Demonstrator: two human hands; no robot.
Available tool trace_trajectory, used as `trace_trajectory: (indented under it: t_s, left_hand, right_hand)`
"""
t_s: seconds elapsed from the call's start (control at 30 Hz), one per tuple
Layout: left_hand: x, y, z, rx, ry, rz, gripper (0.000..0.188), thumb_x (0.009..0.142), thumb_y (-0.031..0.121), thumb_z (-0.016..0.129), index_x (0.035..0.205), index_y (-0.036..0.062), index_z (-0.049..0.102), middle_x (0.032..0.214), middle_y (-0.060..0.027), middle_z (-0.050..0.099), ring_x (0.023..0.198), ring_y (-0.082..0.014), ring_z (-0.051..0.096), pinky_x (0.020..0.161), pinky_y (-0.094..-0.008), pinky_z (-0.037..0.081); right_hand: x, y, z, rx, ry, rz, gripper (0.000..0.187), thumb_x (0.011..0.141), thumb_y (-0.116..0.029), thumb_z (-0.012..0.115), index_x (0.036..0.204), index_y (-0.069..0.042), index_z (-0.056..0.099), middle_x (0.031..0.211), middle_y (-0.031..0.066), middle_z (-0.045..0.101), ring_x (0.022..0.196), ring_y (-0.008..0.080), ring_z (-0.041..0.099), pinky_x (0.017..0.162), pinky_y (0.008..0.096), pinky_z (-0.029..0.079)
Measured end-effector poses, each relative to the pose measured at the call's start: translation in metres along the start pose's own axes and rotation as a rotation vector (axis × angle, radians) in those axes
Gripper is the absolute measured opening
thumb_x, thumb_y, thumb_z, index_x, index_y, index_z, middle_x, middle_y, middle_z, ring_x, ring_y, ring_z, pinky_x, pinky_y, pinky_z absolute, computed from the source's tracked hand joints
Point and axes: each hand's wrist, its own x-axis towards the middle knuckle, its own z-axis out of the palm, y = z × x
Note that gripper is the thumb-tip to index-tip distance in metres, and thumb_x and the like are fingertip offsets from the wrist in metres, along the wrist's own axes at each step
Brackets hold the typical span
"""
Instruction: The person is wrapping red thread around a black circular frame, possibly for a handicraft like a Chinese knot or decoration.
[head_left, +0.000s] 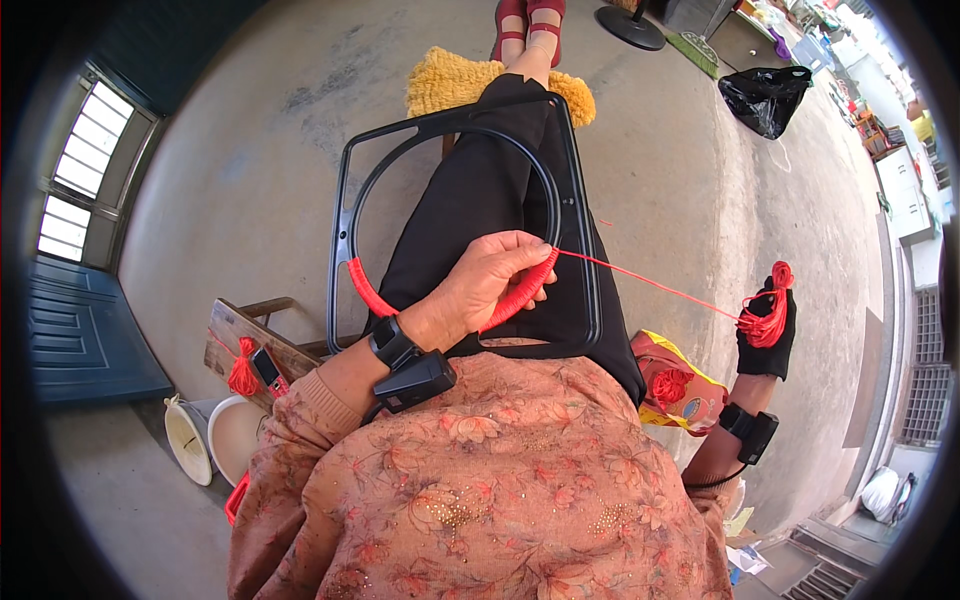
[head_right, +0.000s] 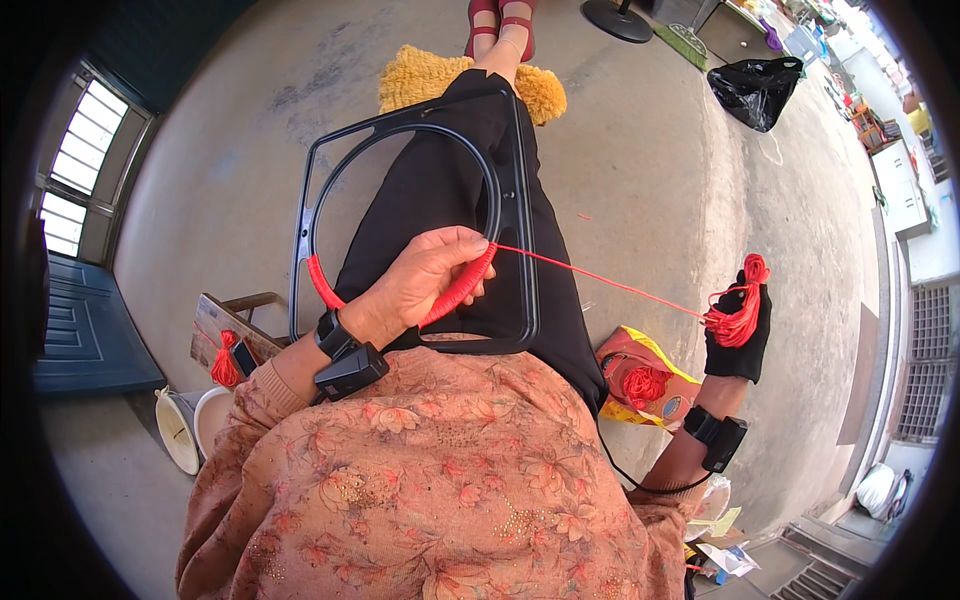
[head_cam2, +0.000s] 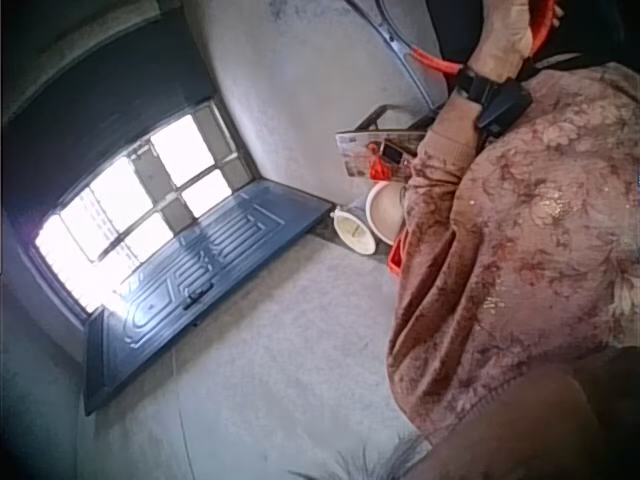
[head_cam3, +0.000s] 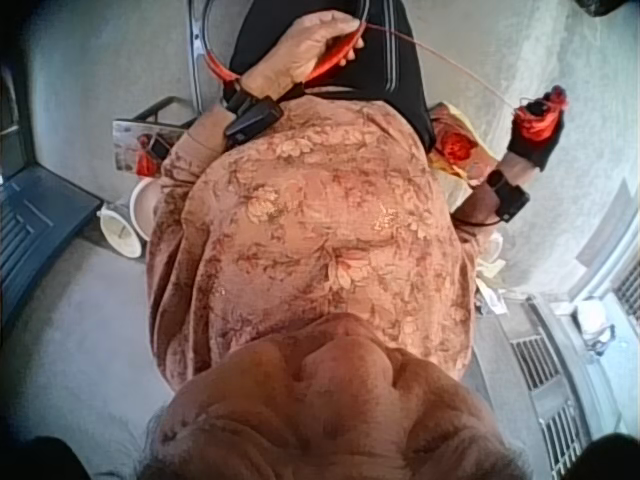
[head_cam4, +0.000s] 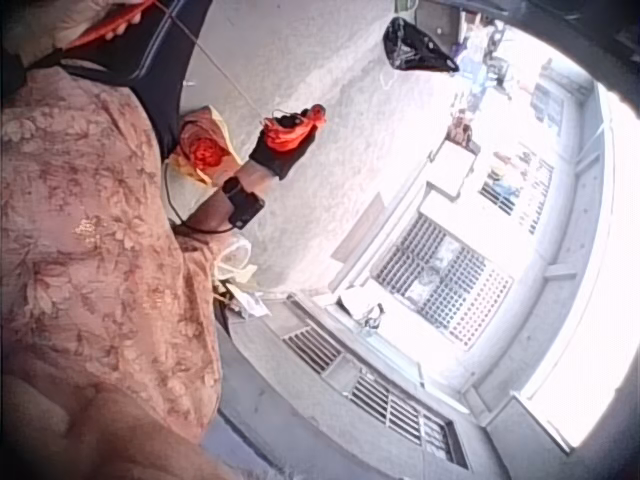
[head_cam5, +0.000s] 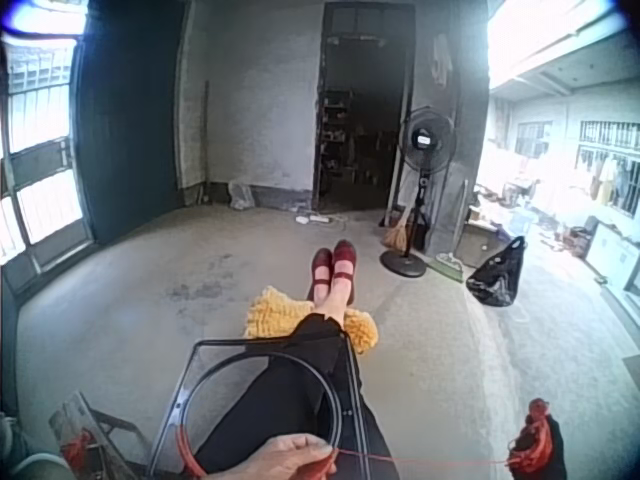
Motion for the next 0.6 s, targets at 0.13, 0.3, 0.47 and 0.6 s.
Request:
trace_trajectory:
  t_s: [0.13, 0.3, 0.47, 0.6]
  left_hand:
    - [0.000, 0.001, 0.002, -0.001, -0.010, -0.005, 0.015, 0.091, 0.015, 0.060, 0.097, 0.0013, 0.058, 0.079, -0.0108, 0.064, 0.060, -0.0159, 0.063, 0.050, -0.0244, 0.054]
    - [0.000, 0.002, 0.008, 0.008, -0.007, -0.003, 0.015, 0.091, 0.015, 0.060, 0.097, 0.0017, 0.057, 0.079, -0.0106, 0.064, 0.060, -0.0157, 0.063, 0.050, -0.0242, 0.053]
    - [-0.001, 0.003, 0.012, 0.031, 0.001, 0.003, 0.014, 0.092, 0.015, 0.060, 0.097, 0.0021, 0.057, 0.079, -0.0103, 0.064, 0.060, -0.0154, 0.063, 0.050, -0.0239, 0.053]
    - [-0.002, 0.003, 0.010, 0.038, 0.003, 0.004, 0.015, 0.092, 0.016, 0.059, 0.098, 0.0021, 0.057, 0.079, -0.0103, 0.064, 0.060, -0.0150, 0.063, 0.050, -0.0235, 0.053]
  right_hand:
    - [0.002, 0.003, -0.016, -0.150, 0.130, -0.081, 0.031, 0.096, -0.025, 0.049, 0.117, -0.004, 0.057, 0.092, 0.0051, 0.062, 0.078, 0.0148, 0.059, 0.062, 0.0284, 0.047]
    - [0.008, 0.015, 0.002, -0.424, 0.233, -0.108, 0.032, 0.093, -0.031, 0.056, 0.110, -0.003, 0.060, 0.081, 0.0026, 0.060, 0.064, 0.0111, 0.057, 0.053, 0.0245, 0.047]
    - [0.010, 0.029, 0.035, -0.349, 0.221, 0.047, 0.033, 0.094, -0.030, 0.055, 0.109, -0.001, 0.059, 0.076, 0.0036, 0.061, 0.059, 0.0113, 0.057, 0.051, 0.0247, 0.047]
    - [0.011, 0.035, 0.040, -0.347, 0.191, 0.075, 0.034, 0.094, -0.030, 0.055, 0.110, 0.000, 0.059, 0.077, 0.0038, 0.061, 0.060, 0.0115, 0.057, 0.051, 0.0247, 0.047]
